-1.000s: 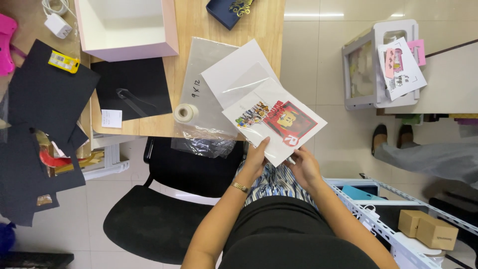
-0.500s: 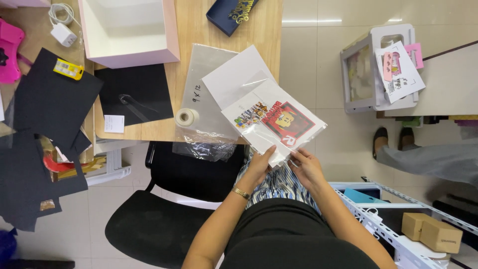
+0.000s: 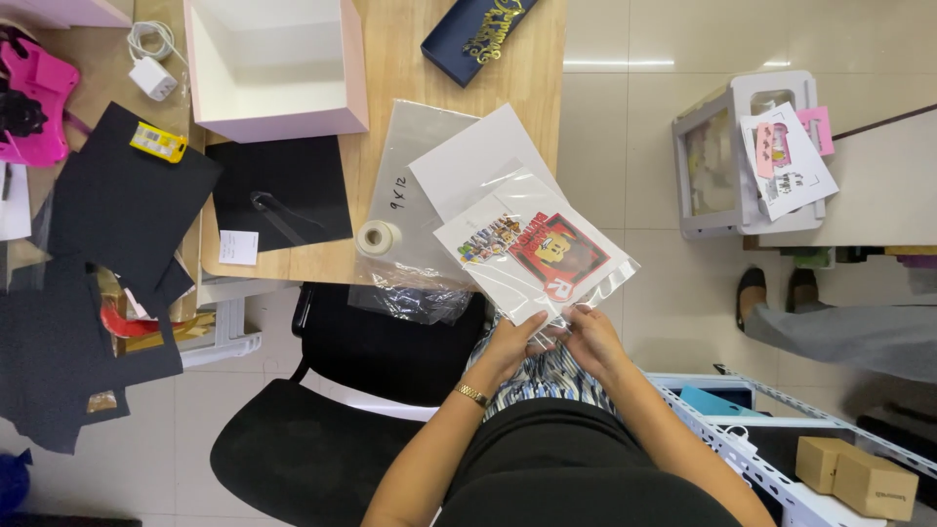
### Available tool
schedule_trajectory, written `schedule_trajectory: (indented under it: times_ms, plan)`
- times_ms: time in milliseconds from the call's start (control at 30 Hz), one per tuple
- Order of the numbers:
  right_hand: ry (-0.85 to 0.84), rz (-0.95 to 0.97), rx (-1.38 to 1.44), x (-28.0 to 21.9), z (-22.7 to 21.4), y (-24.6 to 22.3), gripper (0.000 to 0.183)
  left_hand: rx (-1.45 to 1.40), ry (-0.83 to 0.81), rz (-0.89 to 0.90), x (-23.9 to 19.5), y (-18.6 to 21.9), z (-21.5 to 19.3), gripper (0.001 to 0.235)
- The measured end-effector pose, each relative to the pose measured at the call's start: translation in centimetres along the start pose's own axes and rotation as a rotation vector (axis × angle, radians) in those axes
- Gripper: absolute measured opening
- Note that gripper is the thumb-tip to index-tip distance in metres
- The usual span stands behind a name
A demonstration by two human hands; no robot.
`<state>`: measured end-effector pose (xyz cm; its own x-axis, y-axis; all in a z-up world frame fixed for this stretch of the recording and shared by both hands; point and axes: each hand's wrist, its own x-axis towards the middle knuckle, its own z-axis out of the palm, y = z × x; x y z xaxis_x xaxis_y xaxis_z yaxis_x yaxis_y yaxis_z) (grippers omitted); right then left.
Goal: Decorating a card or box component with Roblox-themed stickers and a gold 'Happy Birthday' sign.
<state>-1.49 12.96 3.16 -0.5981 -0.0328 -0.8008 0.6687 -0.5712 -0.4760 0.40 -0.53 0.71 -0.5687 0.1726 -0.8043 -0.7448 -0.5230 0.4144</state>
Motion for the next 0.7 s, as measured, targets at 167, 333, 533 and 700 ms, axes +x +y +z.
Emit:
schedule_trajectory:
  times_ms: [167, 333, 533, 700]
  plan:
    - [0.084, -0.017, -0.138, 3.8, -2.7, 2.3, 0.015, 0.061, -0.006, -0.001, 1.4, -1.5, -2.1, 0.068]
    - [0.131, -0.047, -0.160, 5.8, -3.2, 3.1, 0.019, 0.009, 0.104, 0.007, 2.6, -1.6, -3.8, 0.071]
    - [0.191, -0.141, -0.217, 10.0, -4.2, 4.8, 0.047, -0.084, 0.203, 0.091, 3.6, 0.0, -2.9, 0.071]
    - [0.140, -0.554, -0.434, 11.1, -1.1, 3.2, 0.044, -0.279, 0.163, 0.191, 3.2, 2.5, -0.6, 0.070]
